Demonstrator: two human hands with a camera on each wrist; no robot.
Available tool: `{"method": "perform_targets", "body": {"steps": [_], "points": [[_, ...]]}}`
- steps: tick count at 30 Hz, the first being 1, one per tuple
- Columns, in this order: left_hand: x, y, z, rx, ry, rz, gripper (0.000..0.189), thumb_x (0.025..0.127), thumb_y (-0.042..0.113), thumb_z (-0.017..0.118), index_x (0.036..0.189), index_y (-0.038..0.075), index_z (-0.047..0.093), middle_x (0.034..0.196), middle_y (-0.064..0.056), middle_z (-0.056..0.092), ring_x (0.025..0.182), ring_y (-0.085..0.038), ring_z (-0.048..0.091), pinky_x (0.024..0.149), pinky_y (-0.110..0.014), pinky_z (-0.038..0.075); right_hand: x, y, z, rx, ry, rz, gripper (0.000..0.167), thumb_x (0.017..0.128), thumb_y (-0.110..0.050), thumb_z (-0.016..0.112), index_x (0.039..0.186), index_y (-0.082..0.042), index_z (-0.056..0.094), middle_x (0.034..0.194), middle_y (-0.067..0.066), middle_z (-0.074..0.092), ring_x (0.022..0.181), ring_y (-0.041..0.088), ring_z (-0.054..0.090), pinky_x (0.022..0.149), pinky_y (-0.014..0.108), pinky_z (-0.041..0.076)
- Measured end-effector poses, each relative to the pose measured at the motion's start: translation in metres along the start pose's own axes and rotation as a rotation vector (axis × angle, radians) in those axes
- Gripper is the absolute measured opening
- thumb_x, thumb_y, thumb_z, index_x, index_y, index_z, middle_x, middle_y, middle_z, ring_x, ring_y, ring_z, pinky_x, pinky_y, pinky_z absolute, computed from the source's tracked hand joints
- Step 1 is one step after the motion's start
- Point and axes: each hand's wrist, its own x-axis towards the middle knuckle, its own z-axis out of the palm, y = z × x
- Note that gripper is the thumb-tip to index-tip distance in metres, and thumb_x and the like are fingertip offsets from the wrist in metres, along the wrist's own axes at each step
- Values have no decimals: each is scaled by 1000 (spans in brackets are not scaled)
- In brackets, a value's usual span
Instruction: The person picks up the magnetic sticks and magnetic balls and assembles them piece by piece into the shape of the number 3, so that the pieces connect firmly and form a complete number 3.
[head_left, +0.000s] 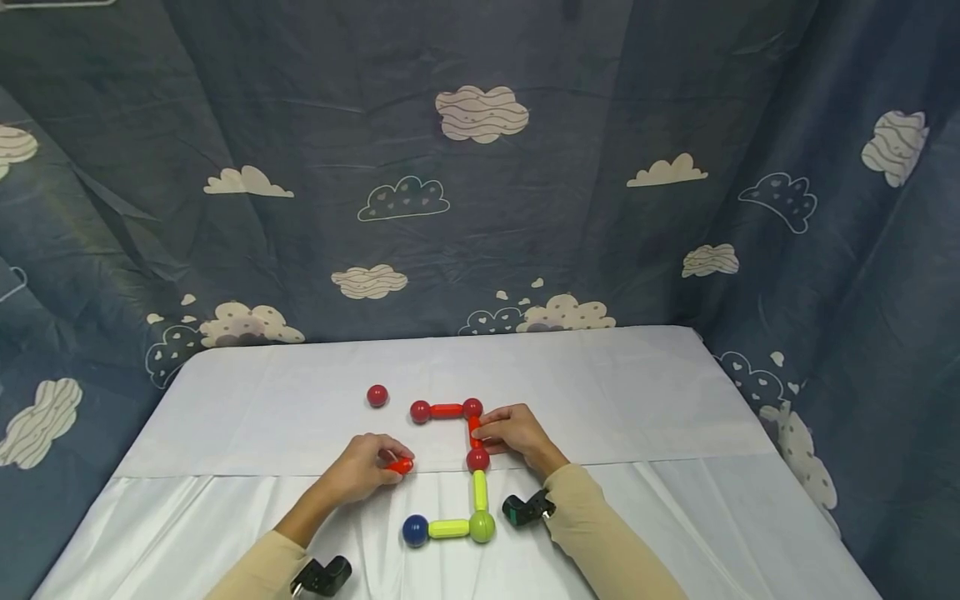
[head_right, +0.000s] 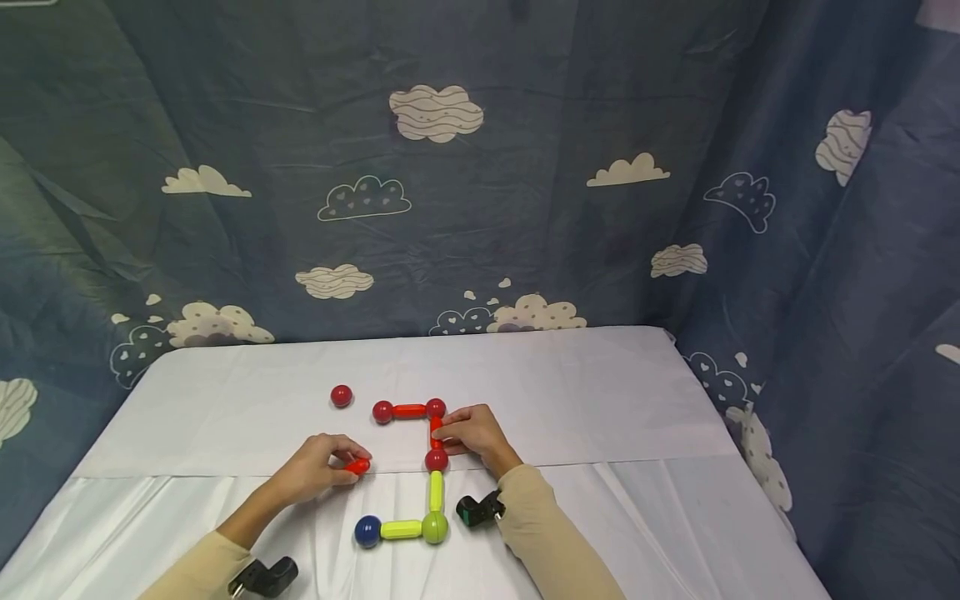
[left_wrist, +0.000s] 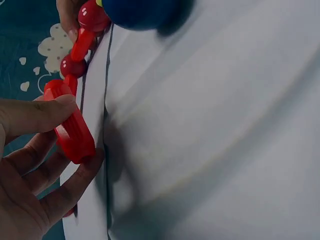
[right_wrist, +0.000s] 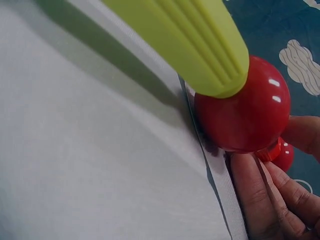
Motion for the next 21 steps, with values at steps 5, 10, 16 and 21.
{"method": "perform_targets", "body": {"steps": [5,10,16,21], "points": [[6,10,3,5,-33,28,29,75,-1,78,102,9,73,89,1,64,83,-15,56,73,-29,51,0,0,0,-2,3,9,24,77,-5,79,98,3,69,83,9,70,65,15,67,60,29,55],[13,15,9,24,-35,45,29,74,1,79,101,8,73,88,2,63,81,-15,55,71,-28,49,-1,-2,0,-1,10,18,23,77,-5,79,98,2,69,83,9,71,65,16,67,60,29,55],[18,14,16,-3,-59,60,26,77,6,78,102,10,74,92,1,67,81,-16,53,67,-26,48,-1,-2,1,2,14,27,24,77,-5,79,98,2,69,84,9,70,66,16,68,60,28,55],[22,17,20,-13,-80,67,28,78,7,78,106,6,72,89,2,66,79,-14,53,70,-24,47,-1,-2,1,-1,12,19,25,77,-5,79,99,2,70,84,9,71,66,16,68,60,29,56]]}}
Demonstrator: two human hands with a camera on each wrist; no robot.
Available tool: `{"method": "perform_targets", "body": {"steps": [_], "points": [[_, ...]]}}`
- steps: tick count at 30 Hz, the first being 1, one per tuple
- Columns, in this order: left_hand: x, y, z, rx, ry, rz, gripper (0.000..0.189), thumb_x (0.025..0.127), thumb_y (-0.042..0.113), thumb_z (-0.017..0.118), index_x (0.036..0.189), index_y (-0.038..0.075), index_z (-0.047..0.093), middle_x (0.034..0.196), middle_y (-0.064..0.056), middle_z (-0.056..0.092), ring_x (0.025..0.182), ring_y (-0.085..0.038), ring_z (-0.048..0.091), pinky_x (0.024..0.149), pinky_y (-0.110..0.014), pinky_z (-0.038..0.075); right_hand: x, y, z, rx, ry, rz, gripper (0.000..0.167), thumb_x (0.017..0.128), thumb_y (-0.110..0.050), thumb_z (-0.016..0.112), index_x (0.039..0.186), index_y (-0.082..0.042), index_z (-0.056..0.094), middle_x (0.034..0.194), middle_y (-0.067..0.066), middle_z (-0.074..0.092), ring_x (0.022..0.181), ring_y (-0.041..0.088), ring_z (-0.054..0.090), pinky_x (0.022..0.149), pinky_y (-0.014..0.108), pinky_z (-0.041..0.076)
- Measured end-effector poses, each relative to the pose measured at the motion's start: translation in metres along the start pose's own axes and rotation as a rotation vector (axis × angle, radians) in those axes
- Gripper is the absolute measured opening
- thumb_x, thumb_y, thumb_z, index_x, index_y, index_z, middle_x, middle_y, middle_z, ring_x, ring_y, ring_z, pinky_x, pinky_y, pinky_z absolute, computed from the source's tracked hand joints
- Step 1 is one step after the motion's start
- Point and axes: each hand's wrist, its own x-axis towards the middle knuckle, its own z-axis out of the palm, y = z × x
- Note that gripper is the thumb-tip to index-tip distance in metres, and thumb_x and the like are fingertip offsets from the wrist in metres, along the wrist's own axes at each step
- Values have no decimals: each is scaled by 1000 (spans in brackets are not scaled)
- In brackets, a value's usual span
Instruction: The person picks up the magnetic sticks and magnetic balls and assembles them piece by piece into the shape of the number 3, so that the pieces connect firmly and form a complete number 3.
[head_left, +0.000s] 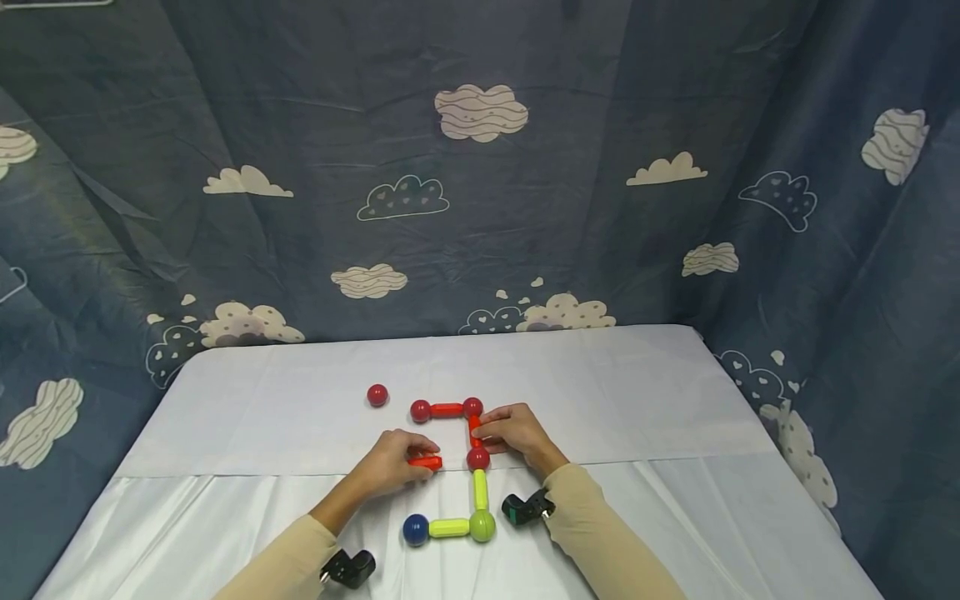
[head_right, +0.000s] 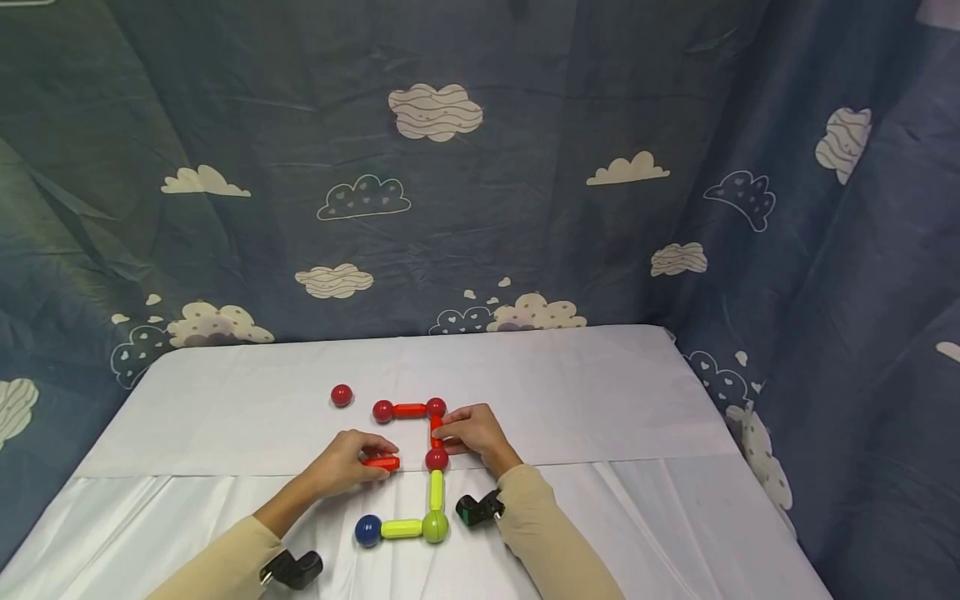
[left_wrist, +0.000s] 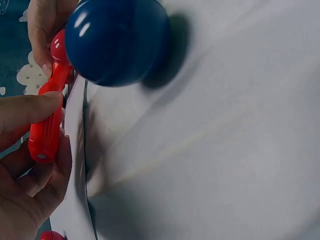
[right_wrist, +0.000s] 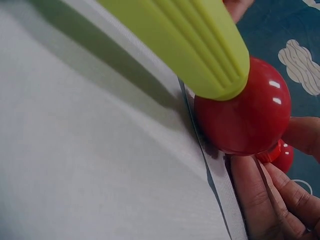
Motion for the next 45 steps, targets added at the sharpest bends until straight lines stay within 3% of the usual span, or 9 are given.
{"method": "perform_targets", "body": {"steps": [7,11,22,45], "points": [[6,3,5,-32,5,14,20,81,8,76,100,11,72,91,1,67,76,-15,54,65,-24,48,0,1,-2,11,3,10,23,77,-5,79,98,2,69,84,10,70,67,18,69,60,29,56],[8,5,7,29,-4,27,18,81,11,76,98,15,71,91,4,66,78,-13,53,68,-25,45,0,1,-2,10,2,9,25,77,-5,79,99,3,69,84,10,70,67,17,69,60,29,56],[16,11,11,86,14,26,17,80,16,78,95,13,73,82,8,62,73,-11,50,63,-23,43,-1,0,1,12,-3,-23,24,78,-4,78,99,4,69,83,9,70,65,16,67,60,30,56],[21,13,18,83,-16,42,17,80,11,77,96,11,71,87,4,64,79,-13,52,73,-28,46,-1,0,0,25,-5,-24,23,78,-3,77,99,4,69,84,10,70,66,16,68,60,29,56]]}}
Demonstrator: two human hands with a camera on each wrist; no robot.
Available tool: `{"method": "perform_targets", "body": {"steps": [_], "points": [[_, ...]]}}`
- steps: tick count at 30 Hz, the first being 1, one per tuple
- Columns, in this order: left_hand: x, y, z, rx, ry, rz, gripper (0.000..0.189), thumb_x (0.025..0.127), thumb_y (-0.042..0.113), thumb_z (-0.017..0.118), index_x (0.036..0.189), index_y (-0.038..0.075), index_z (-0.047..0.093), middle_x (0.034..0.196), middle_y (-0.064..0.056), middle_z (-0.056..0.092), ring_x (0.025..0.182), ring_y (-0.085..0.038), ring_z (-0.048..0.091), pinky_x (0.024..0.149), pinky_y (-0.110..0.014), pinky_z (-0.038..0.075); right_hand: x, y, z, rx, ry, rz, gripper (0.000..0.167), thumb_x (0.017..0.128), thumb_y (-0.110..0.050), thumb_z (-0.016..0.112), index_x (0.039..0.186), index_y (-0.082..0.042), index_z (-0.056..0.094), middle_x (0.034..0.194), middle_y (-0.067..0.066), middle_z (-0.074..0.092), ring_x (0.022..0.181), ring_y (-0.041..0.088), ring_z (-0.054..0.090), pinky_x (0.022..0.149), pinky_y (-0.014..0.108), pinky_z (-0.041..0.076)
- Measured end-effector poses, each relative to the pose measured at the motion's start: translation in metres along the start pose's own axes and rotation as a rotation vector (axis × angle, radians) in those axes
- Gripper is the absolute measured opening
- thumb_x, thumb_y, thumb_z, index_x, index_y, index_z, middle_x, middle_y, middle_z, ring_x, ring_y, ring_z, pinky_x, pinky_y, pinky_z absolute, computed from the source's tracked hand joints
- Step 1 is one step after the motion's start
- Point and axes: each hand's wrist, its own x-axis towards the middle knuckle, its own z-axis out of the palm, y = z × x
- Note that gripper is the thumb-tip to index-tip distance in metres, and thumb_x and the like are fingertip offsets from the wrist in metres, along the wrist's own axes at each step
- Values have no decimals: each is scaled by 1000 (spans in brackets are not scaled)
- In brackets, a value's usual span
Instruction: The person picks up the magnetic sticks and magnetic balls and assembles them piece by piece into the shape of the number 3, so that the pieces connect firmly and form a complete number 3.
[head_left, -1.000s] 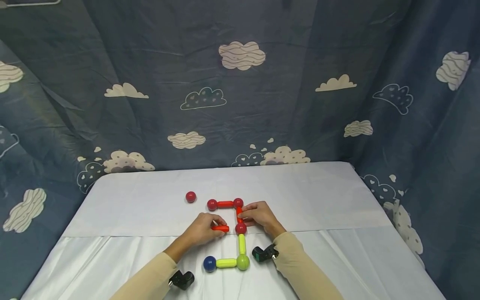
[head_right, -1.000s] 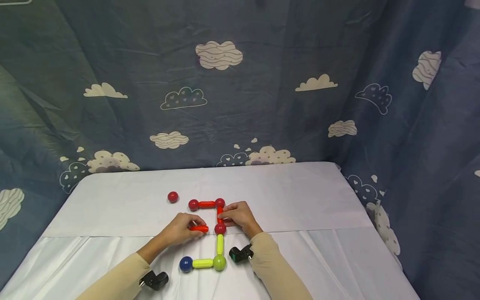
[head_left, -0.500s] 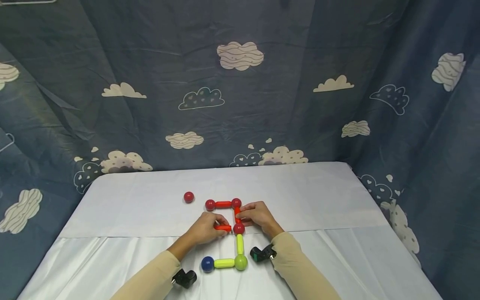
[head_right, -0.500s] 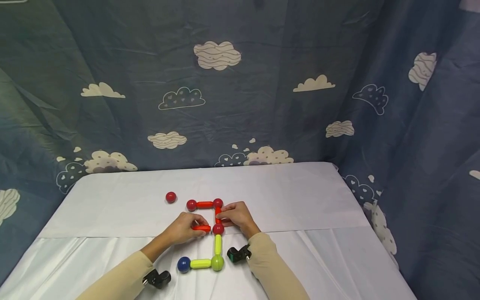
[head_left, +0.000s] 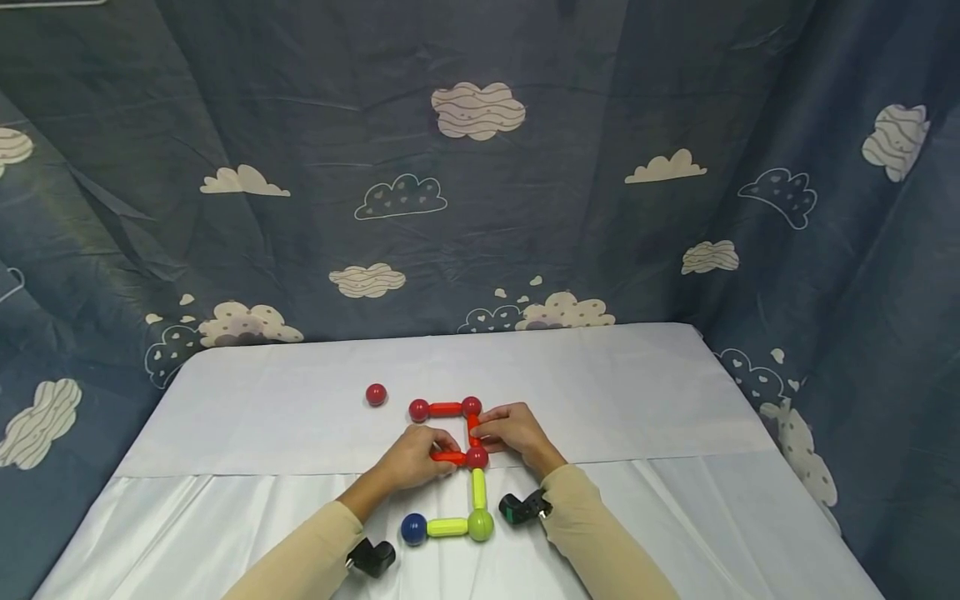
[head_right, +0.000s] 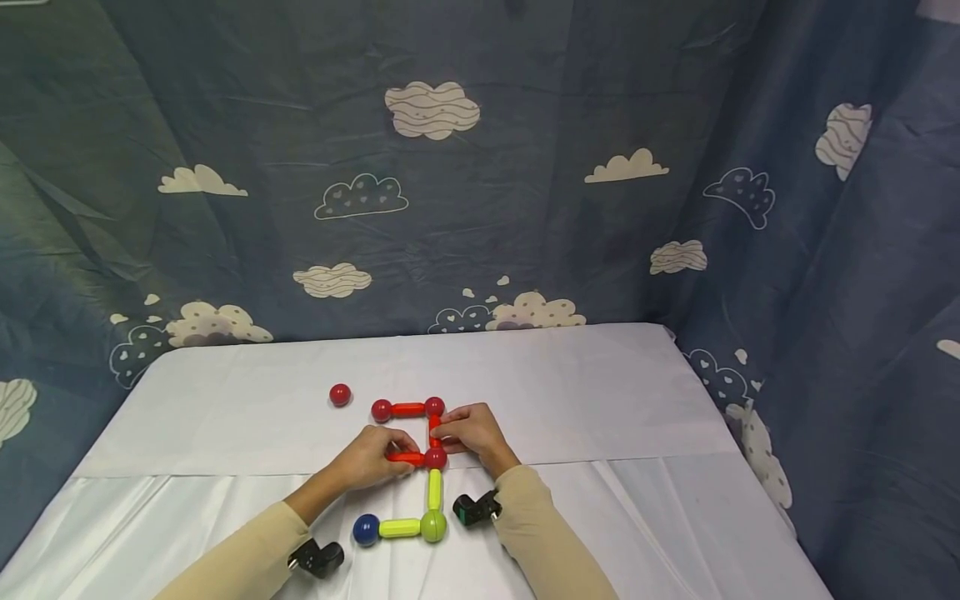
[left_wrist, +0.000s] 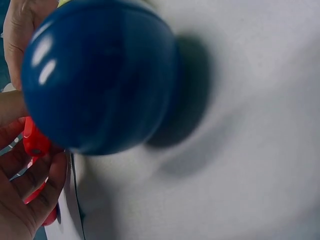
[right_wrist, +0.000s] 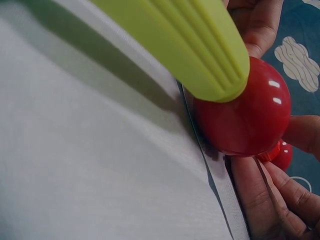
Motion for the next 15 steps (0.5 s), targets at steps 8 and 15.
{"method": "perform_targets", "body": {"steps": [8,15], "points": [[-4,-3,-4,-9,-9,-17,17,80,16,78,95,14,70,89,4,65,79,-13,53,72,-28,47,1,2,2,-9,3,10,23,78,-4,77,98,3,70,84,9,70,66,16,68,60,29,56],[-11,-12,-13,-58,-1,-24,20,80,16,78,98,12,69,88,2,64,73,-12,53,65,-24,46,0,1,1,-27,10,3,24,78,-5,78,99,3,70,86,10,70,68,17,68,61,29,56]]}}
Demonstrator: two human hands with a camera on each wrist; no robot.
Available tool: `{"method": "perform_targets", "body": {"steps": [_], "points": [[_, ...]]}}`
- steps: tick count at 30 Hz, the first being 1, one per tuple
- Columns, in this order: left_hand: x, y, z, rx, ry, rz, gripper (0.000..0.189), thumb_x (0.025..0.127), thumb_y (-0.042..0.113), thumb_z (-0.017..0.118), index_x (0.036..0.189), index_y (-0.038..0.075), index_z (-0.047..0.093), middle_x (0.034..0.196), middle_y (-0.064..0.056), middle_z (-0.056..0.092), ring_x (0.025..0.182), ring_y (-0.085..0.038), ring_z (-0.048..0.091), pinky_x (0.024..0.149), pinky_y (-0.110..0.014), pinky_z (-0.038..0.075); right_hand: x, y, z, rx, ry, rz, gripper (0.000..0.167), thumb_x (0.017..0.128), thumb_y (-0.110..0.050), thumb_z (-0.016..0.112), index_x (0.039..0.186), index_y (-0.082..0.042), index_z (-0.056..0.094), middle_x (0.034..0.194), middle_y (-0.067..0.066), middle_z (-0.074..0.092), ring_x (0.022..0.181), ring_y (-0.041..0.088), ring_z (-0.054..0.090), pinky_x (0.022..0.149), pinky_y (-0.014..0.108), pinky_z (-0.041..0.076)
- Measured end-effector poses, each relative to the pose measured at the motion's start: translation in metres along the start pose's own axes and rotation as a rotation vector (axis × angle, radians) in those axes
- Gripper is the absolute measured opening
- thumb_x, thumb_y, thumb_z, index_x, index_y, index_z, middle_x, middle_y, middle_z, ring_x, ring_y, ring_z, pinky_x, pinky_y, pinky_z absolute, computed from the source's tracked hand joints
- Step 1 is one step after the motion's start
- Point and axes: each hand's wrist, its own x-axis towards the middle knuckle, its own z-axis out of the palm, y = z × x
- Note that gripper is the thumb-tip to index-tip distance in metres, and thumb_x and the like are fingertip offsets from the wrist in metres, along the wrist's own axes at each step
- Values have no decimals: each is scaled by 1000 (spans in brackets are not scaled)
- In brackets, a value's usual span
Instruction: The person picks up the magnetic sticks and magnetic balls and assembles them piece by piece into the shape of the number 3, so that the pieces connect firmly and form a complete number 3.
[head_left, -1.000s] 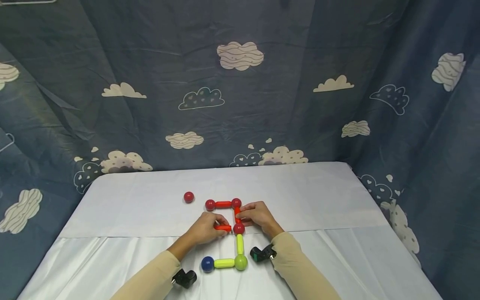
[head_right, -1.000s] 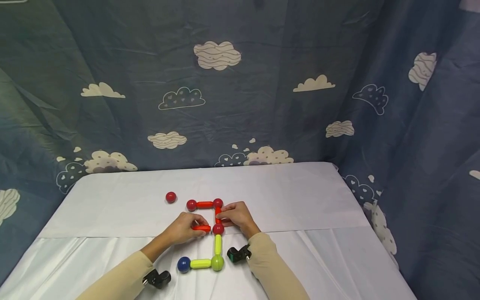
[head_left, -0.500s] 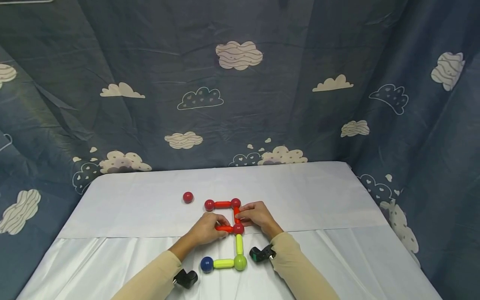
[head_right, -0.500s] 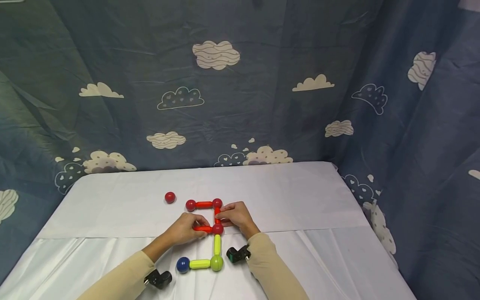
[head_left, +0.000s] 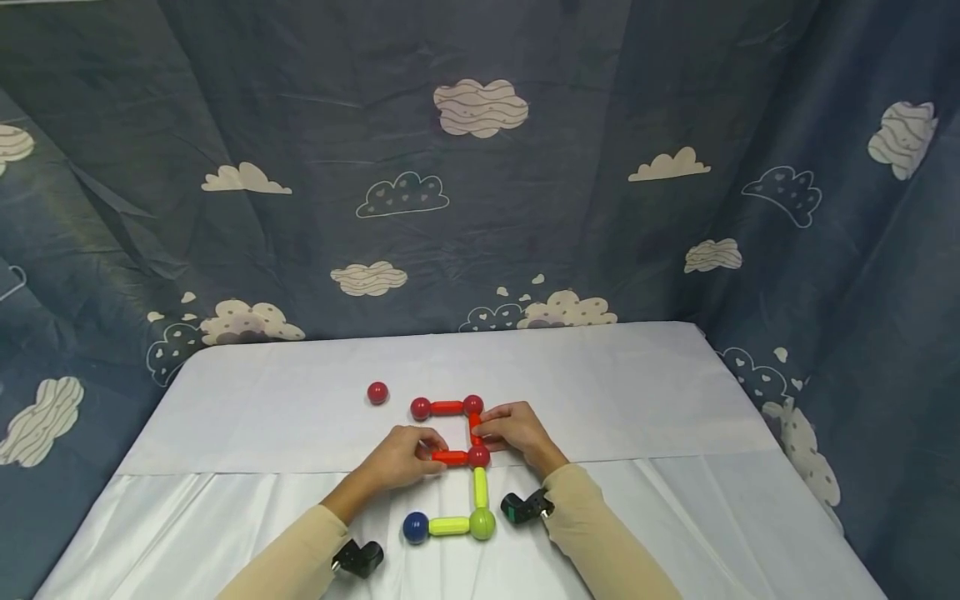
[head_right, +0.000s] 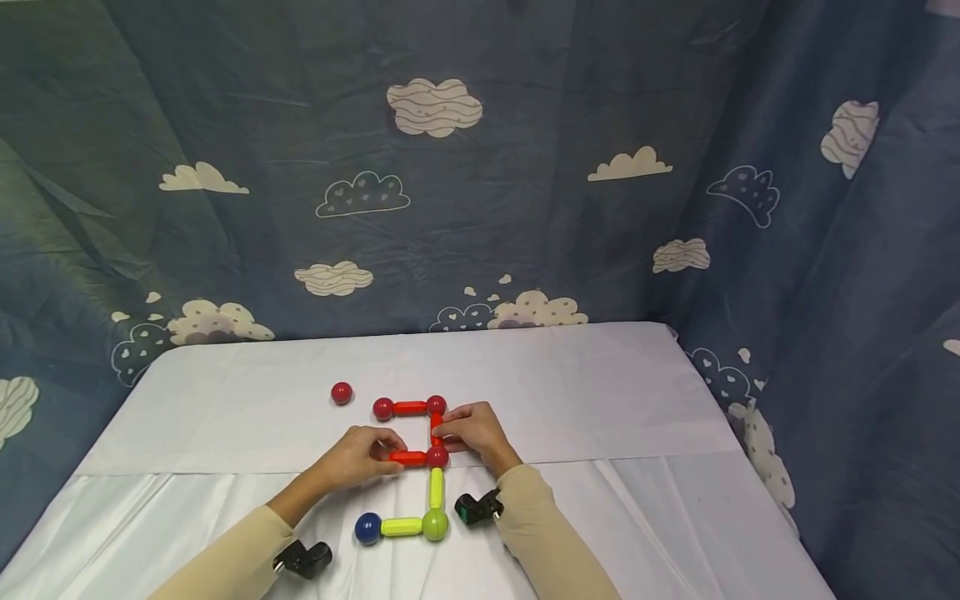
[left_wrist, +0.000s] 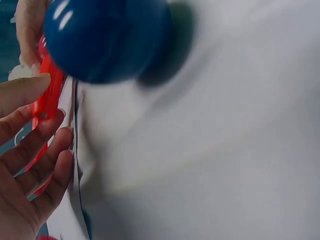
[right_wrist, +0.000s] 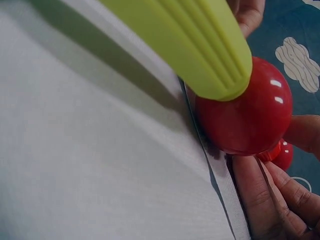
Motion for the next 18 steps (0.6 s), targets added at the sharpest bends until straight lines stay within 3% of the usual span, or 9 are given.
{"method": "perform_targets", "body": {"steps": [3,7,14,18], "points": [[-3,-8,-7,-42,18,4,23,79,13,79,99,10,69,86,3,63,73,-12,54,65,-24,47,1,0,0,3,-2,8,25,77,-6,78,99,3,70,86,10,70,68,17,68,61,29,56],[-10,-23,-23,-84,92,-31,23,79,10,78,100,8,69,85,3,64,75,-12,56,67,-25,48,1,-2,2,9,-13,14,26,76,-6,79,98,2,70,86,10,70,69,17,68,62,29,56],[-11,-44,-51,-107,308,-104,23,81,7,75,104,4,69,92,-4,66,83,-18,59,72,-30,49,0,-3,-1,-1,15,16,24,77,-6,79,97,1,70,84,10,70,67,16,68,60,28,55],[-9,-52,-63,-69,417,-137,30,82,8,74,110,3,66,104,-12,63,93,-26,57,79,-39,49,-2,-2,-1,3,7,20,25,77,-7,79,98,2,70,85,9,70,67,16,68,61,28,55]]}}
